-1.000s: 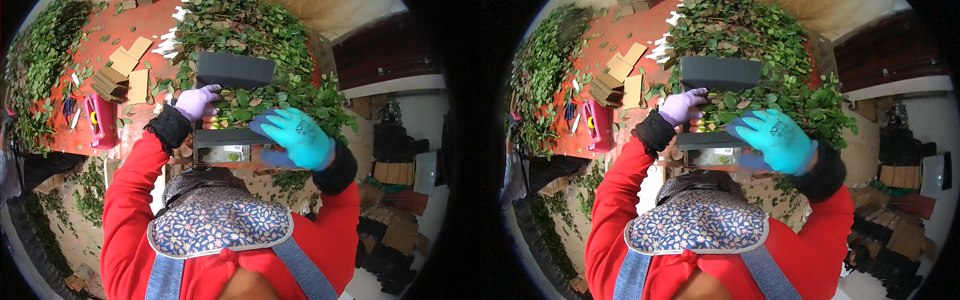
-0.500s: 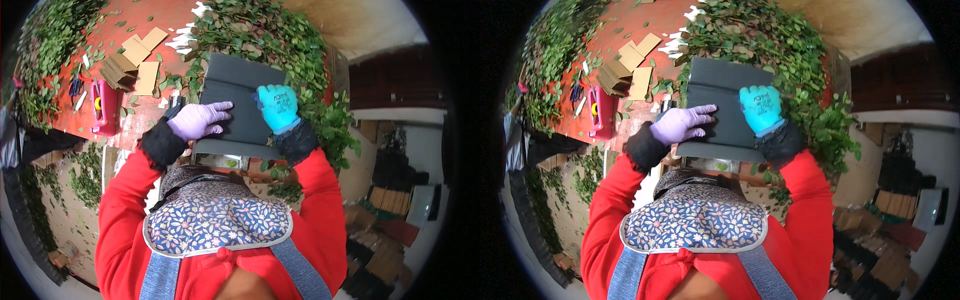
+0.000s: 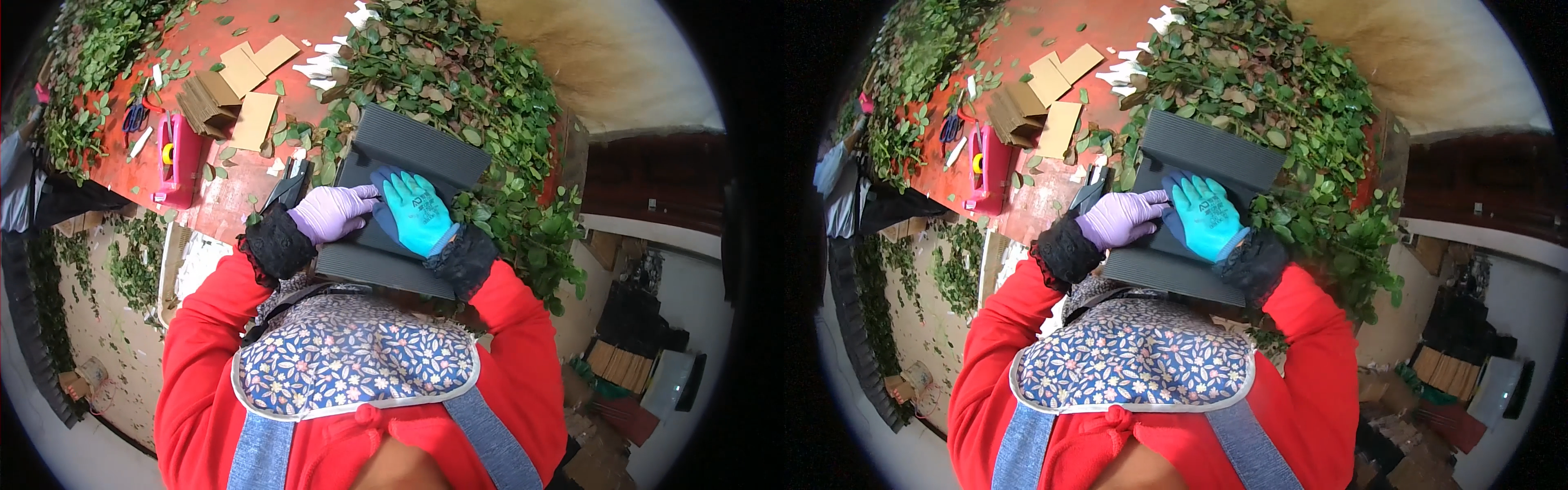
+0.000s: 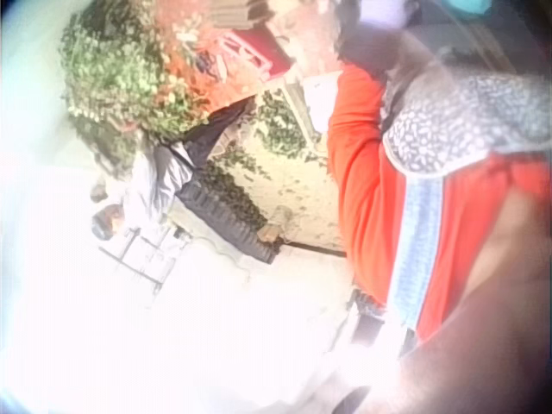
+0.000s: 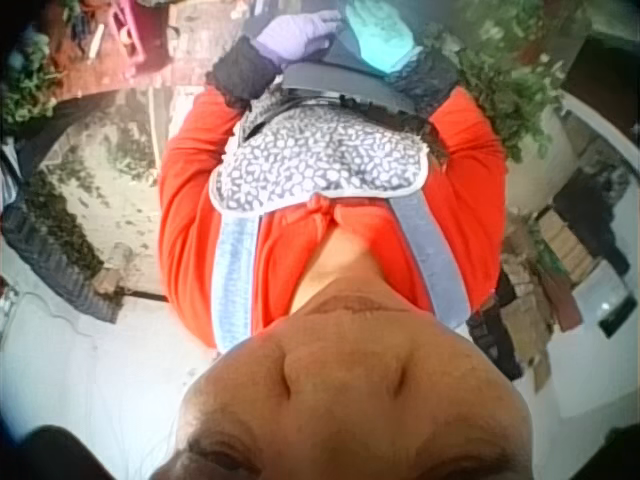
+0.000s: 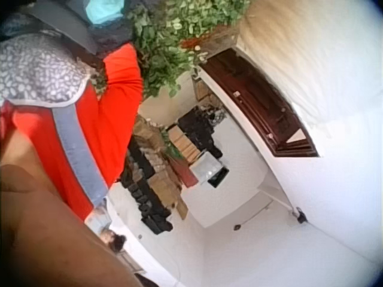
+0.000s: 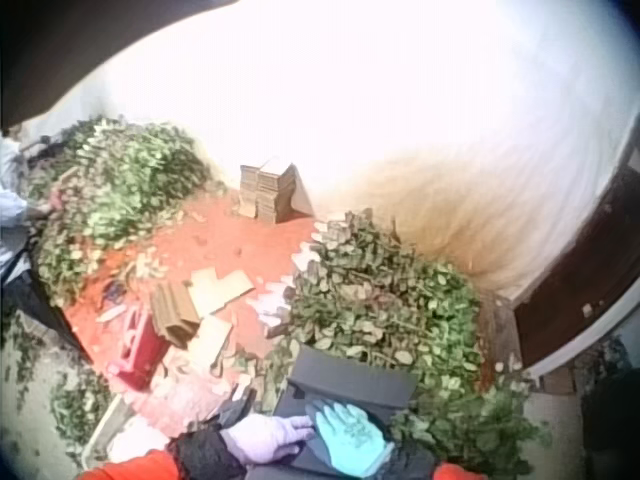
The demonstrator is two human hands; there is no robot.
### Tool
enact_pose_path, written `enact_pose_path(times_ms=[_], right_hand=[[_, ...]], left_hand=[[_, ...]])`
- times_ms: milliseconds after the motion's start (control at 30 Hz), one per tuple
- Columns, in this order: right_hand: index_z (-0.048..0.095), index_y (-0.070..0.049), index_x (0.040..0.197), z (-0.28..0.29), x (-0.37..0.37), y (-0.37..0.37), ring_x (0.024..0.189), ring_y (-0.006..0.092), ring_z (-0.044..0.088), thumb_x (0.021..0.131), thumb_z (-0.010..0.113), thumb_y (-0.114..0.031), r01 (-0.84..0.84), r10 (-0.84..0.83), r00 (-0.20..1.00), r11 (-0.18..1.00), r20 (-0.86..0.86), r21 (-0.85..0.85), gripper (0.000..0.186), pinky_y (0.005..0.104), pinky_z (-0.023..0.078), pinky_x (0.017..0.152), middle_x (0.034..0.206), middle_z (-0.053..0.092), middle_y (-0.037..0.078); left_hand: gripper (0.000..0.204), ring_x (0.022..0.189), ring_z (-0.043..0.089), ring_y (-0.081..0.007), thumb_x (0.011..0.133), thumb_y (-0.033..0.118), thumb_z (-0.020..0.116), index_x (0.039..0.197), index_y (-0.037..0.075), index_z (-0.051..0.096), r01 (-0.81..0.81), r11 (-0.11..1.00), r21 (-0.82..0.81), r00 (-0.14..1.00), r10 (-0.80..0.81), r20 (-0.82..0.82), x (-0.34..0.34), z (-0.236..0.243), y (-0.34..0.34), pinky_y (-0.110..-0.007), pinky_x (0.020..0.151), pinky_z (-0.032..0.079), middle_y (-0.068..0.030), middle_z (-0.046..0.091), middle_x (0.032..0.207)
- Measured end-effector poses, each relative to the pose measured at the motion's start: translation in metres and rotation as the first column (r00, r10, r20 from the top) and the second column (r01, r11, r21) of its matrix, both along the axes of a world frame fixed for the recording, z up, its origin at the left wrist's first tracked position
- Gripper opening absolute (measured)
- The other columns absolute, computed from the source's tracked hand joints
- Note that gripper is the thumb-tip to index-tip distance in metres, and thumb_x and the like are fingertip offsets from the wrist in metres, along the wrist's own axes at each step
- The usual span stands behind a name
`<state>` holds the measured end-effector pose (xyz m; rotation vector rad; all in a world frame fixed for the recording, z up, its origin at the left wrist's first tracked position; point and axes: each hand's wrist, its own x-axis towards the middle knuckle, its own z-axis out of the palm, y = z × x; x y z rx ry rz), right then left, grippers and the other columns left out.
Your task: The person arranges roses into a black box, placing the stems and leaves inside and then closing the lid with a cardboard insert.
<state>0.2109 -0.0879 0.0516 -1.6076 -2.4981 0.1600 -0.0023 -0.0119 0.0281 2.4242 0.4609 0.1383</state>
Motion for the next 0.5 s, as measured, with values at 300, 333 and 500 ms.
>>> enact_pose_path(times_ms=[300, 333, 500], right_hand=[[0.047, -0.001, 0.140, 0.014, -0.008, -0.006, 0.131, 0.0329, 0.046, 0.092, 0.058, -0.028, 0.057, -0.052, 0.997, 0.992, 0.052, -0.111, 0.056, 0.0465, 0.033, 0.110, 0.144, 0.048, 0.017], [0.045, -0.001, 0.142, 0.013, -0.006, -0.005, 0.130, 0.0341, 0.047, 0.092, 0.058, -0.028, 0.053, -0.047, 0.997, 0.991, 0.055, -0.124, 0.058, 0.0464, 0.033, 0.110, 0.144, 0.048, 0.017], [0.043, -0.001, 0.143, 0.014, -0.010, 0.000, 0.130, 0.0357, 0.047, 0.092, 0.058, -0.027, 0.030, -0.017, 0.996, 0.988, 0.088, -0.151, 0.059, 0.0466, 0.033, 0.110, 0.144, 0.047, 0.019]], left_hand=[[0.044, 0.095, 0.061, -0.0356, 0.081, 0.029, 0.073, 0.112, 0.003, 0.056, -0.757, 0.481, 0.441, 0.614, 0.755, 0.230, -0.088, -0.029, 0.088, -0.045, 0.077, 0.052, -0.0154, 0.060, 0.104], [0.054, 0.097, 0.061, -0.0352, 0.078, 0.036, 0.076, 0.114, 0.002, 0.054, -0.761, 0.465, 0.452, 0.539, 0.841, 0.042, -0.089, -0.032, 0.104, -0.045, 0.078, 0.052, -0.0152, 0.059, 0.108], [0.067, 0.096, 0.065, -0.0341, 0.073, 0.043, 0.081, 0.116, 0.000, 0.051, -0.753, 0.477, 0.453, 0.383, 0.878, -0.287, -0.090, -0.082, 0.152, -0.043, 0.080, 0.055, -0.0167, 0.061, 0.107]])
